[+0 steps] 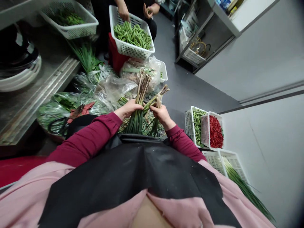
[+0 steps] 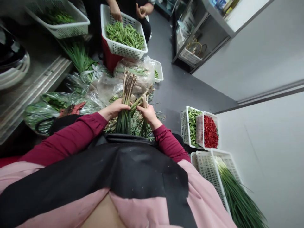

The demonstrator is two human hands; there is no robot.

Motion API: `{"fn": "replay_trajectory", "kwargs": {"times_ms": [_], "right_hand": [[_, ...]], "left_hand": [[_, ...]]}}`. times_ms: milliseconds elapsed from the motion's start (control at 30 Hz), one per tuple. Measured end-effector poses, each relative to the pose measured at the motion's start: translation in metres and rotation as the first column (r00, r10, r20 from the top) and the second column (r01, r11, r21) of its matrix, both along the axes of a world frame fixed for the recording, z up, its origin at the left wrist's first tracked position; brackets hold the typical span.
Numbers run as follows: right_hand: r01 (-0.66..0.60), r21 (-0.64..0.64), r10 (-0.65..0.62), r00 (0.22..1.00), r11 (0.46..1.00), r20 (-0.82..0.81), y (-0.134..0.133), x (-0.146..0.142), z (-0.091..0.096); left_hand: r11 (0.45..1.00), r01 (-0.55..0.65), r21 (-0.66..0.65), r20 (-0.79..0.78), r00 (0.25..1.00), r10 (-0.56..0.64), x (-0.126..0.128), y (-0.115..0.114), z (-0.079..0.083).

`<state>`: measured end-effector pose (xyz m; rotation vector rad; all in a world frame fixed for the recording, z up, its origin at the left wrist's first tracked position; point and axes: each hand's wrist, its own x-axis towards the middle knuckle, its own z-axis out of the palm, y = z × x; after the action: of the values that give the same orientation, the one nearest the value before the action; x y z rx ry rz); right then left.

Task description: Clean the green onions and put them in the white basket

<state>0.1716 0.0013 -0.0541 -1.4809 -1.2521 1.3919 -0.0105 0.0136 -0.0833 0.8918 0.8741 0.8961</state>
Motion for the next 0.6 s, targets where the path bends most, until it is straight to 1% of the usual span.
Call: {"fn": "replay_trajectory", "kwargs": {"times_ms": [100, 233, 300, 367, 467, 533, 600], "right_hand": [[-0.002, -0.065, -0.004, 0.996, 0.998, -0.094, -0.002, -0.001, -0.006], [0.036, -0.037, -0.041, 0.987, 0.999, -0.157, -0.002, -0.002, -0.011], [0.030, -0.038, -0.037, 0.979, 0.999, -0.202, -0.002, 0.000, -0.010], [-0.015, -0.044, 0.003, 0.967, 0.999, -0.255, -0.002, 0.006, -0.008], [-0.109, -0.027, 0.098, 0.959, 0.994, -0.266, -0.004, 0.015, -0.005], [-0.155, -0.002, 0.150, 0.962, 0.988, -0.230, -0.005, 0.018, -0.005], [-0.175, 0.036, 0.179, 0.969, 0.984, -0.171, -0.006, 0.018, -0.005]], "left_hand": [[1.000, -0.027, -0.013, 0.010, 1.000, 0.027, 0.005, -0.002, -0.001], [0.999, 0.002, -0.043, 0.059, 0.998, 0.000, 0.011, -0.006, -0.001], [0.999, -0.013, -0.052, 0.071, 0.997, 0.017, 0.011, -0.006, 0.001], [0.997, -0.045, -0.064, 0.064, 0.997, 0.049, 0.008, -0.004, 0.002], [0.993, -0.102, -0.055, -0.027, 0.995, 0.101, 0.004, -0.001, 0.002], [0.993, -0.117, 0.001, -0.087, 0.989, 0.117, 0.003, 0.000, 0.000], [0.993, -0.097, 0.068, -0.102, 0.989, 0.104, 0.006, 0.000, -0.003]]}}
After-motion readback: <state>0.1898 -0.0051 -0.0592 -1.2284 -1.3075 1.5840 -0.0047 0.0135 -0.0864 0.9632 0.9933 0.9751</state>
